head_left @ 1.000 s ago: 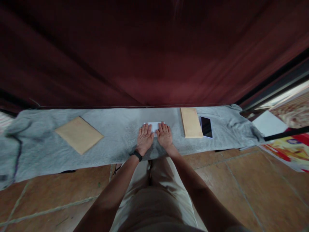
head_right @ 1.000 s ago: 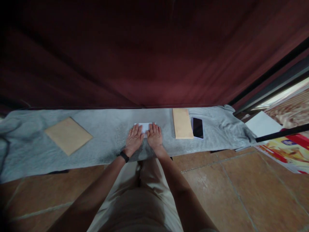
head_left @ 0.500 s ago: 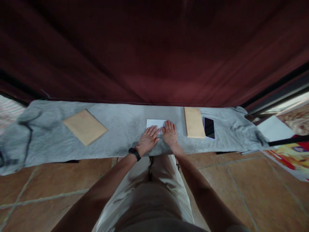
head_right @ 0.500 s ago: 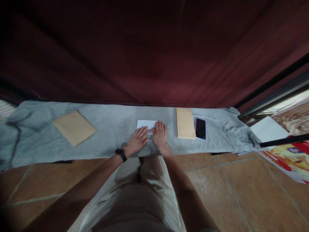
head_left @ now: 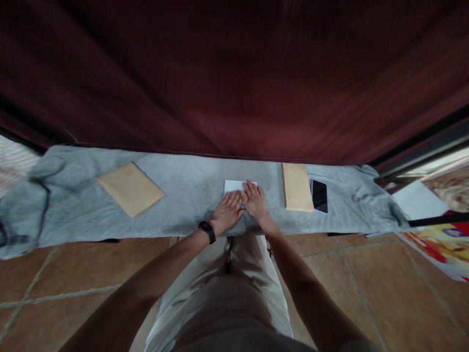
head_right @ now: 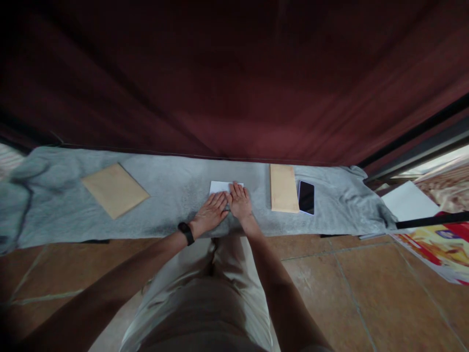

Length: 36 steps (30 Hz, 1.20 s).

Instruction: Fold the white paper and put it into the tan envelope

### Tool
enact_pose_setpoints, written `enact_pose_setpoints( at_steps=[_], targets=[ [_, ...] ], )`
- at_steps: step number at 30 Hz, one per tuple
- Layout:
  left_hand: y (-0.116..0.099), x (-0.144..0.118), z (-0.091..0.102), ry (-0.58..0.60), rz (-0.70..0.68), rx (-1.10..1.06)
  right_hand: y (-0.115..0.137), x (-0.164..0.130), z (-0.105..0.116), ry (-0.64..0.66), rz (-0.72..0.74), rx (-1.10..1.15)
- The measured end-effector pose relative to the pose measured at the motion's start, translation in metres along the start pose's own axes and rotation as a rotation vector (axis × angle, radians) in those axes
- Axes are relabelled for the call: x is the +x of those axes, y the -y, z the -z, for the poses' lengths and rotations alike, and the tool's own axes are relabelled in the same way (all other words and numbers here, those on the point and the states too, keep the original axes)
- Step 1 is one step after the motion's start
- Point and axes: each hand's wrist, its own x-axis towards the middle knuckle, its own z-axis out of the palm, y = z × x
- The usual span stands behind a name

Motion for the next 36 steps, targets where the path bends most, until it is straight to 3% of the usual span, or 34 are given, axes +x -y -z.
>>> enact_pose_setpoints(
  at_steps=[10,19,24,31,33,36],
  targets=[
    [0.005,-0.002,-0.001,-0.011,0.013,-0.058,-0.025,-0.008,0.001,-0.064,-0.04,-0.026],
    [0.032,-0.003,-0.005,-0.072,0.153,-0.105,-0.03,-0.011,0.001,-0.064,-0.083,-0.026],
    [0.046,0.006,-0.002,-0.093,0.31,-0.157,-0.029,-0.011,0.0,-0.064,-0.096,-0.034],
    [0.042,0.042,0.011,-0.175,0.58,-0.351,-0.028,-0.011,0.0,-0.062,-0.094,-0.048],
    [0.044,0.054,0.014,-0.203,0.682,-0.47,-0.028,-0.011,0.001,-0.068,-0.094,-0.045],
    [0.048,0.066,0.017,-0.275,0.888,-0.833,-0.026,-0.012,0.002,-0.08,-0.098,-0.03]
  ],
)
